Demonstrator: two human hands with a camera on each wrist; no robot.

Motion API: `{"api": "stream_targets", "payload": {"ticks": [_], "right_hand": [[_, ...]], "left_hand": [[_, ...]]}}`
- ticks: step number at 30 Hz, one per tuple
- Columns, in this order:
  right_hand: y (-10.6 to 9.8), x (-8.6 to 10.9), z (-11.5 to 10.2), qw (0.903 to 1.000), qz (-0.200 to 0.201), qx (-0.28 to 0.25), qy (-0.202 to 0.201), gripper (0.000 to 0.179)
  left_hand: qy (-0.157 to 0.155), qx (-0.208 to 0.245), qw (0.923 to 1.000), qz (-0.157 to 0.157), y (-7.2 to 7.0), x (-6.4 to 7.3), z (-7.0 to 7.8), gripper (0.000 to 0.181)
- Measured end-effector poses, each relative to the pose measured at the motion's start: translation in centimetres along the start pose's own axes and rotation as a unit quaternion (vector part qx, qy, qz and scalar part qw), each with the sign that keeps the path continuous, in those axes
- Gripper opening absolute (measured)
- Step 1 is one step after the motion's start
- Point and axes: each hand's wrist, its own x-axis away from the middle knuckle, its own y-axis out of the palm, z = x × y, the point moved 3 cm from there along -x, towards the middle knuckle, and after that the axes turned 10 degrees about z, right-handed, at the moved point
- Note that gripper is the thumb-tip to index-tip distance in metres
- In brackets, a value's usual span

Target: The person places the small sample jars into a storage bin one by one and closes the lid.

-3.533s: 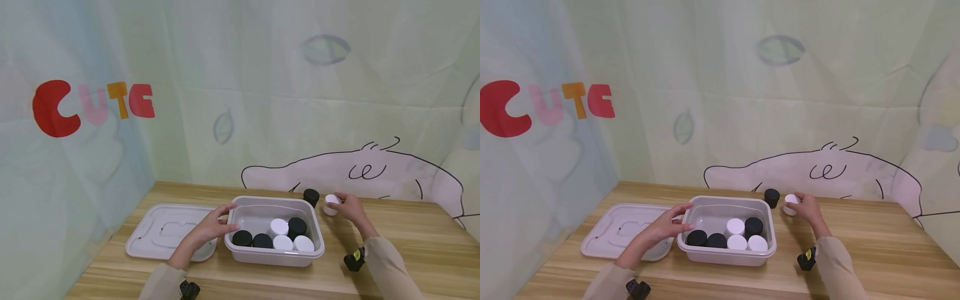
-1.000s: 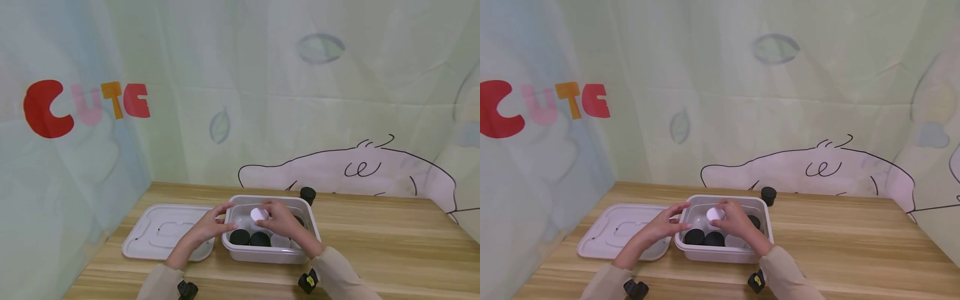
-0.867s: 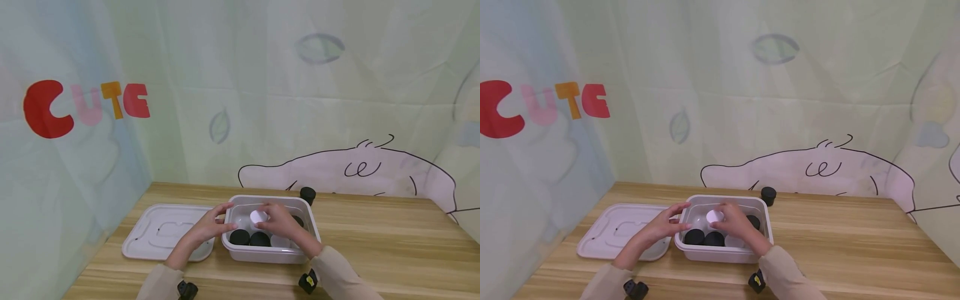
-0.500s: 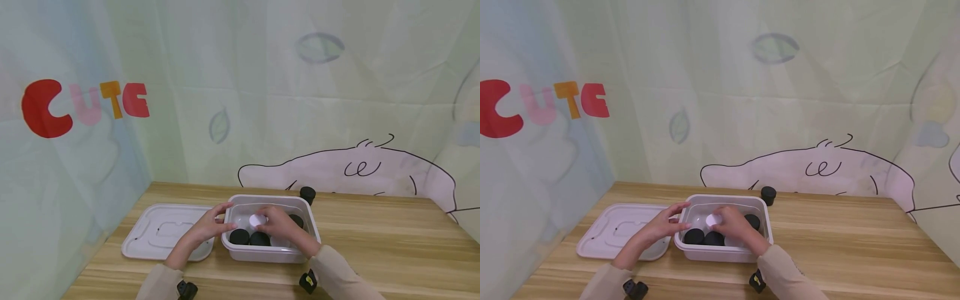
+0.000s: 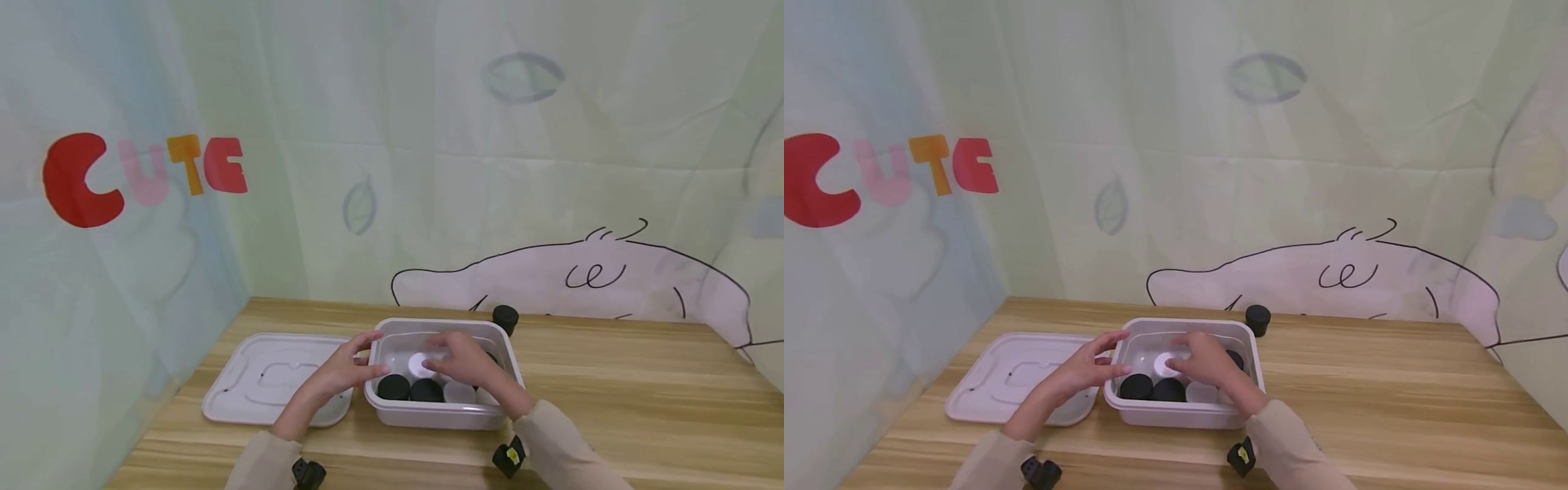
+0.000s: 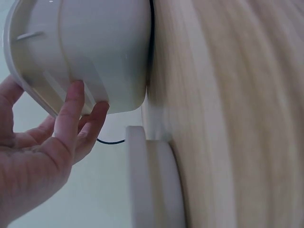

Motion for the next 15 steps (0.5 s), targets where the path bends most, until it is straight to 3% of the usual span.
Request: {"api": "stream_targets", "payload": {"ticks": [5,15], "right_hand": [[-2.8,0.4,1.3,0.9980,0.051,-0.020,0.031,0.037],[-8.3,0.9,5.0,0.9916,0.119,-0.017,0.048,0.044]], "left_hand": [[0.000,0.000,1.0000,-0.002,0.3,-0.1,-0.1,0.065],[-0.002,-0.002,0.9999,0.016,0.2,-0.2,-0.1,0.064]]}}
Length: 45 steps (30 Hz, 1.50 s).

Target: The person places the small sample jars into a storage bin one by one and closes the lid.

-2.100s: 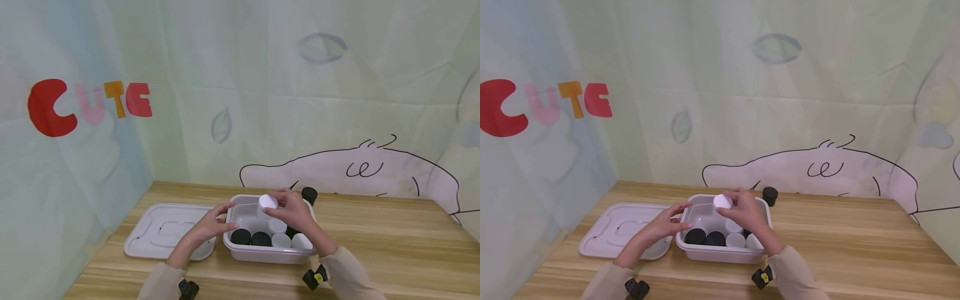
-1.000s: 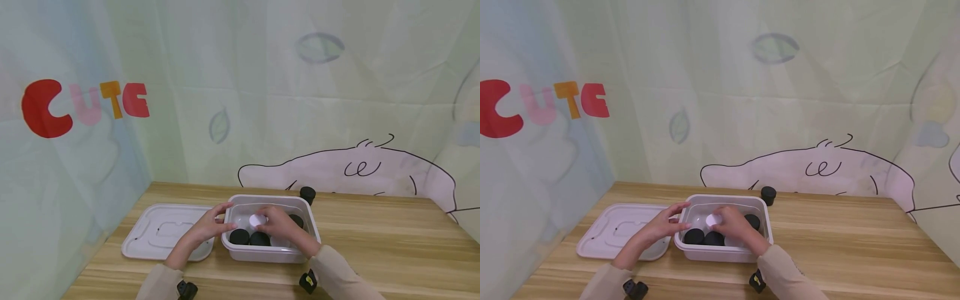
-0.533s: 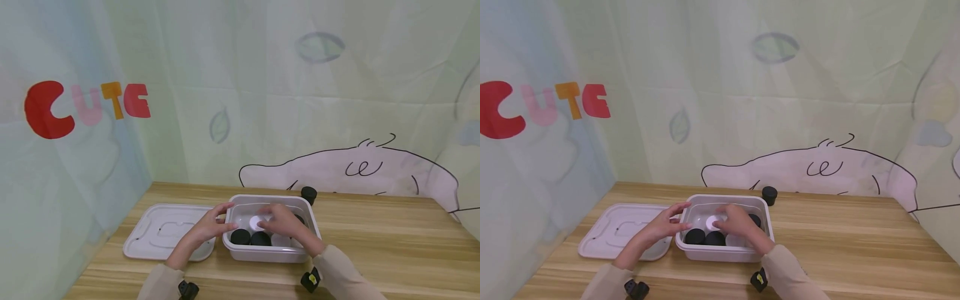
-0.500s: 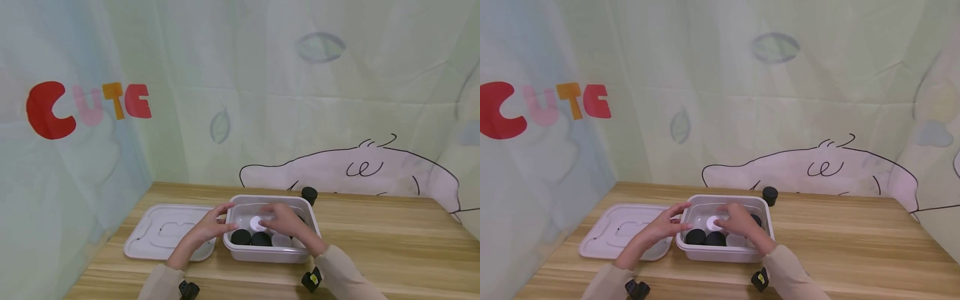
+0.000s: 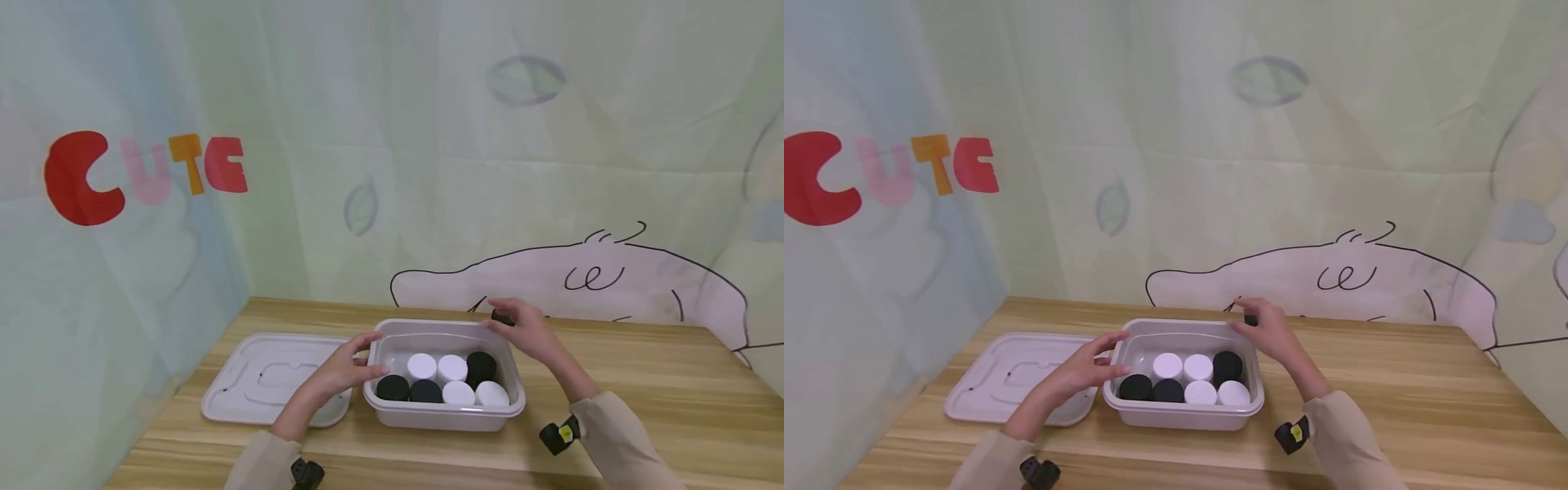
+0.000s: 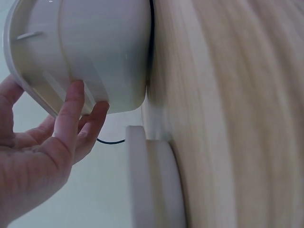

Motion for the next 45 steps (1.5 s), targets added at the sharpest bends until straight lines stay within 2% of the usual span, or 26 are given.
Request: {"api": "stream_targets", "payload": {"ticks": [5,14,24,28,34,45], "right_hand": [[-0.5,-0.8,2.2,0.9994,0.016,-0.001,0.030,0.048],[0.6,-1.3,6.1,0.9964,0.002,0.032,0.079,0.056],[1.8,-2.4,8.3,0.9915,-0.028,0.032,0.123,0.058],[2.0,-2.6,8.7,0.9920,-0.028,0.037,0.117,0.056],[2.2,-2.8,9.0,0.9937,-0.023,0.054,0.096,0.053],[1.5,-2.5,9.2,0.9946,-0.018,0.036,0.096,0.050]], "left_hand": [[-0.008,-0.008,0.9999,0.008,-0.3,0.1,-0.1,0.065],[-0.007,-0.004,1.0000,-0.001,-0.3,0.1,-0.4,0.064],[0.000,0.002,0.9999,-0.016,-0.3,0.3,0.1,0.065],[0.004,0.003,0.9997,-0.025,-0.1,0.3,0.2,0.066],[-0.002,-0.005,0.9999,-0.012,0.1,0.2,0.2,0.066],[-0.002,-0.003,0.9999,-0.010,0.0,0.5,0.4,0.065]]}}
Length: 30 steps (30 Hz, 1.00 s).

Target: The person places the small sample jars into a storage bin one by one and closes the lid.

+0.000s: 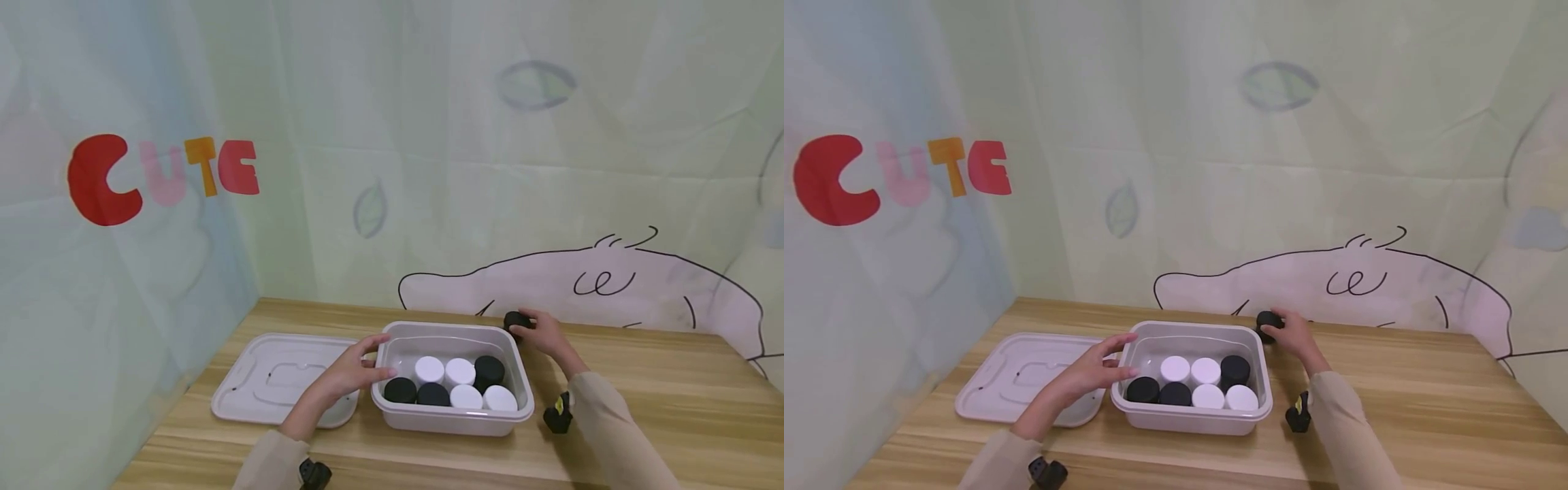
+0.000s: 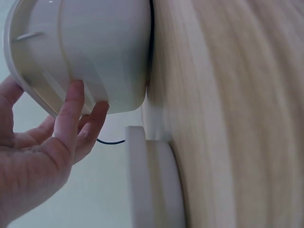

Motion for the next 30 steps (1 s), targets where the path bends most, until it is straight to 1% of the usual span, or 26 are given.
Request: {"api": "stream_targets", "payload": {"ticks": [5,8,14,19,25,30], "right_hand": [[-1.4,0.6,0.2,0.9999,0.010,0.002,-0.011,0.050],[-2.4,0.9,-0.2,0.9993,0.023,0.001,-0.030,0.050],[-4.5,1.7,-1.5,0.9982,0.040,-0.006,-0.044,0.050],[-5.9,2.5,-3.0,0.9979,0.043,-0.012,-0.047,0.053],[-6.7,3.8,-5.2,0.9979,0.040,-0.021,-0.046,0.056],[-6.6,4.8,-6.8,0.9969,0.040,-0.031,-0.060,0.054]], "left_hand": [[0.002,-0.001,1.0000,-0.001,0.0,0.0,-0.1,0.066],[0.000,-0.004,1.0000,0.003,0.1,-0.2,-0.1,0.066],[-0.001,-0.005,0.9999,0.009,0.1,-0.2,-0.2,0.065],[0.000,-0.004,0.9999,0.011,-0.1,-0.2,-0.1,0.065],[-0.002,-0.006,0.9999,0.012,0.0,-0.2,-0.1,0.064],[-0.002,-0.004,0.9999,0.010,0.0,-0.4,-0.2,0.063]]}}
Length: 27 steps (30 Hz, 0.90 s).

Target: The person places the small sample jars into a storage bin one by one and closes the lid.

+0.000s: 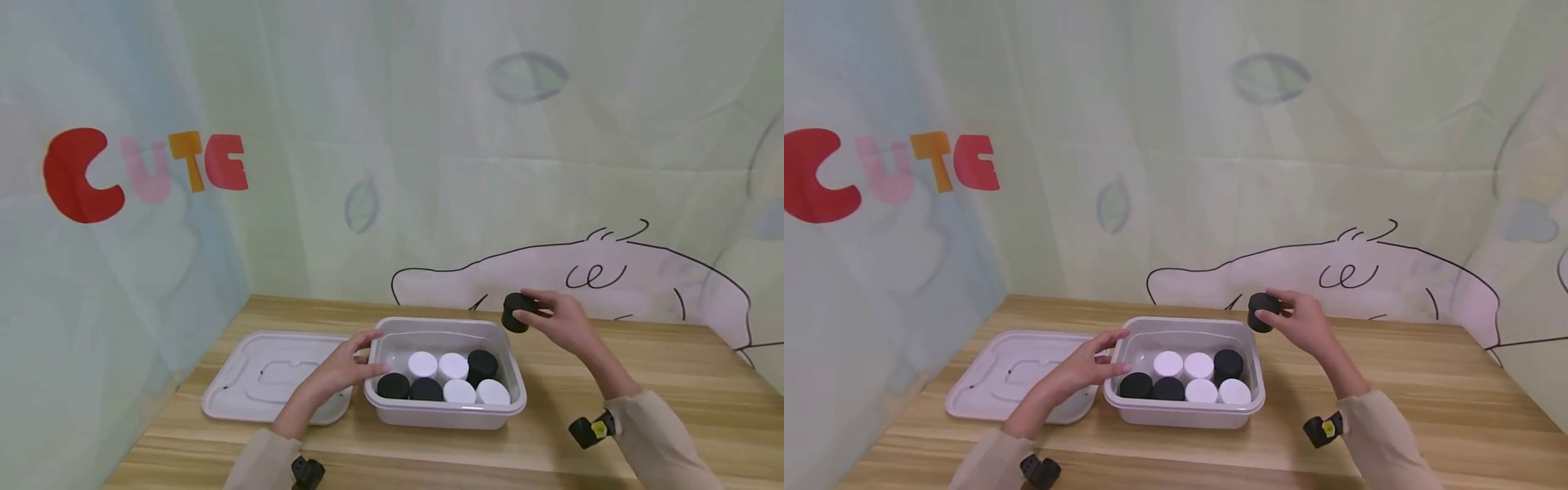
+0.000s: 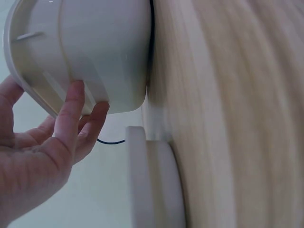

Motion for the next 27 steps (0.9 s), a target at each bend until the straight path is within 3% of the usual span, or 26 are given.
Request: {"api": "stream_targets", "payload": {"ticks": [6,21,27], "right_hand": [[1.2,0.8,-1.9,0.9993,0.002,-0.033,-0.020,0.050],[6.5,1.7,-5.2,0.9951,-0.060,-0.076,-0.020,0.048],[8.7,2.0,-6.9,0.9903,-0.075,-0.102,-0.058,0.045]], "left_hand": [[-0.003,-0.001,1.0000,0.002,0.0,-0.1,0.0,0.063],[-0.009,-0.003,0.9999,0.010,0.0,-0.1,0.1,0.062],[-0.008,0.001,1.0000,0.003,0.0,-0.1,0.1,0.062]]}}
